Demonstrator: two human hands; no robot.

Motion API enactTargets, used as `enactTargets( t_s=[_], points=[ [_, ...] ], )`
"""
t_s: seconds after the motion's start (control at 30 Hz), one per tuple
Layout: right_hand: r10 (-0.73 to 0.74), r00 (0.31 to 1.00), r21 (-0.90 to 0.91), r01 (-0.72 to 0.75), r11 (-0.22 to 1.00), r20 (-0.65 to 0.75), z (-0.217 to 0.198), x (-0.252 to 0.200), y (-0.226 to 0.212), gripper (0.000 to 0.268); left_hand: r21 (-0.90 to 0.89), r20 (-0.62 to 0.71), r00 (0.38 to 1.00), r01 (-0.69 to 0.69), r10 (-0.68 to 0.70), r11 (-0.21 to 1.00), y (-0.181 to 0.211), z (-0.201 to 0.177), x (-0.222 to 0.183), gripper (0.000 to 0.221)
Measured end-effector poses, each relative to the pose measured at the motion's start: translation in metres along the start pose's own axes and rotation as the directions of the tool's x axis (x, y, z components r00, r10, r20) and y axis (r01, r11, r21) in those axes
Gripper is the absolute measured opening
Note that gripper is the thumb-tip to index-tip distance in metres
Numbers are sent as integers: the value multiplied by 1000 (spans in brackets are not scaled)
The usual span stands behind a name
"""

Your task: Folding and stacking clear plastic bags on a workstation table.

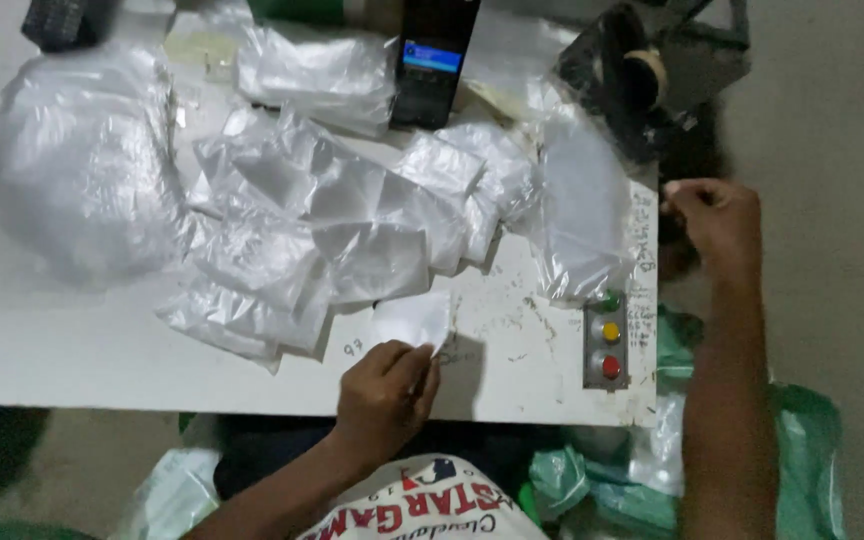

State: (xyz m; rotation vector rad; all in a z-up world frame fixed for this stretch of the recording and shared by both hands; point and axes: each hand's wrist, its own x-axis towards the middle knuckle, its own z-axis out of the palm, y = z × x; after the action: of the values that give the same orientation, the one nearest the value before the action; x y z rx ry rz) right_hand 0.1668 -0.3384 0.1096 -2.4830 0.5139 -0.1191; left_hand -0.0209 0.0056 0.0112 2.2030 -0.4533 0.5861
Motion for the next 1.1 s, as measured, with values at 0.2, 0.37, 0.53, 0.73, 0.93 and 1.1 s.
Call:
enactTargets(
  t_s=[0.2,0.37,0.53,0.73,0.93,1.1],
  points=[
    [-286,690,498,-125,858,666,71,-126,-19,76,270,115,963,-265,242,926,-10,63,-24,2],
    [-236,674,489,-211,847,700,117,-169,-17,79,-13,99,995,33,-31,999,-7,27,-7,9],
    [-255,744,642,-290,710,618,156,-194,-7,71,-764,372,740,587,-561,267,-8,8,1,16],
    [-252,814,643,-183,744,523,140,-194,-35,53,-814,565,519,481,-642,-327,-46,-48,26,15],
    [-388,870,224,461,858,-305,111,-39,29,16,-413,-179,732,551,-658,725,-102,-116,42,55],
    [73,997,-249,-63,967,32,107,61,47,127,66,-410,863,351,-295,934,-86,-108,26,53]
  ],
)
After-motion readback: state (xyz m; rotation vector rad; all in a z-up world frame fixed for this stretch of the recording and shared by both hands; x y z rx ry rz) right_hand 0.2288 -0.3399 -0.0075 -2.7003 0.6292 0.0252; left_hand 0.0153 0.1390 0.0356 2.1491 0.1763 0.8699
